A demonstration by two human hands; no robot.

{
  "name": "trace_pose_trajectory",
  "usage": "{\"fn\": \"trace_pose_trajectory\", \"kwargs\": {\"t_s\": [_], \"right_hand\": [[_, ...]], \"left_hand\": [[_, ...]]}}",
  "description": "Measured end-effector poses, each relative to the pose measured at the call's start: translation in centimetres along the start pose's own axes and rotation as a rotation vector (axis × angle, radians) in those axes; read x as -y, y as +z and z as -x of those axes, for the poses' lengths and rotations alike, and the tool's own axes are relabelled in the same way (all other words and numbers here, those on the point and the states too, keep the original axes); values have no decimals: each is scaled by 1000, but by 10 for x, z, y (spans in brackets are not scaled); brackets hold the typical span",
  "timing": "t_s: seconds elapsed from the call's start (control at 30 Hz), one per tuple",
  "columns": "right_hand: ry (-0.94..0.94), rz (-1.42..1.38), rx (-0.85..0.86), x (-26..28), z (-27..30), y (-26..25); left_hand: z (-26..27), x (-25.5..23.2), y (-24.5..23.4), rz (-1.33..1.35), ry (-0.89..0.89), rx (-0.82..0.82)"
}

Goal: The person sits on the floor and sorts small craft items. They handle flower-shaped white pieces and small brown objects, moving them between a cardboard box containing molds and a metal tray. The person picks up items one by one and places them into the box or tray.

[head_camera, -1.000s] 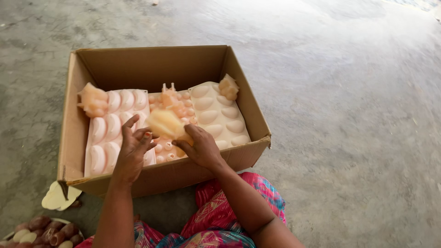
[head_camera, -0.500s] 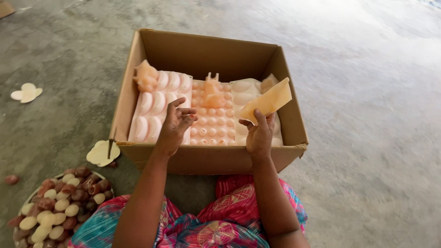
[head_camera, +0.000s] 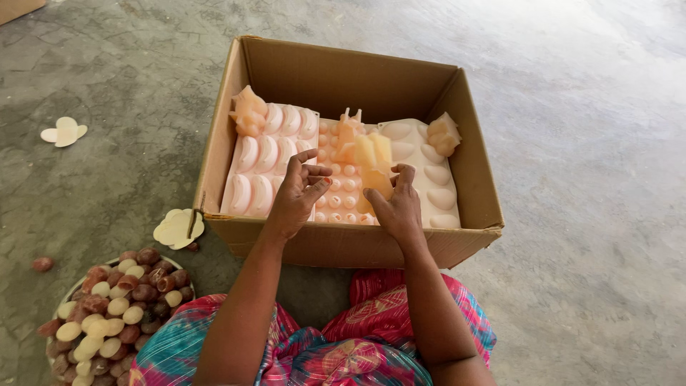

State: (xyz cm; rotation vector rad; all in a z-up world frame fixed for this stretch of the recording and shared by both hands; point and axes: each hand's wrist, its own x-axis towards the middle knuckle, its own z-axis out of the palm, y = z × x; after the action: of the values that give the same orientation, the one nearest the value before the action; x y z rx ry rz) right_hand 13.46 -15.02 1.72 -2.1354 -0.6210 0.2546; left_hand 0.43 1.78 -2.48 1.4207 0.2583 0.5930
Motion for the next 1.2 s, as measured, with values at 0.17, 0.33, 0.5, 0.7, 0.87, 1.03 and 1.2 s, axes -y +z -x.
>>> {"fn": "trace_pose_trajectory", "kwargs": {"t_s": [0.17,0.33,0.5,0.7,0.87,1.03,1.2], "right_hand": [[-181,203,78,0,3,5],[-240,349,219,-3,2,6],[-197,376,303,3,0,8],[-142,398,269,5,0,9],[-80,426,333,3,-7,13],[-157,390,331,-15,-10,15],[-195,386,320,-25,-13,15]], "left_hand": [[0,-1,0,-13,-16,-6],[1,-2,1,-14,-9,-9],[2,-1,2,-8,-16,-16],[4,-3,3,-4,-12,-16],[3,-3,3,-13,-4,-18],[3,-2,4,-12,-7,-9],[5,-1,4,-34,15,-11]]}}
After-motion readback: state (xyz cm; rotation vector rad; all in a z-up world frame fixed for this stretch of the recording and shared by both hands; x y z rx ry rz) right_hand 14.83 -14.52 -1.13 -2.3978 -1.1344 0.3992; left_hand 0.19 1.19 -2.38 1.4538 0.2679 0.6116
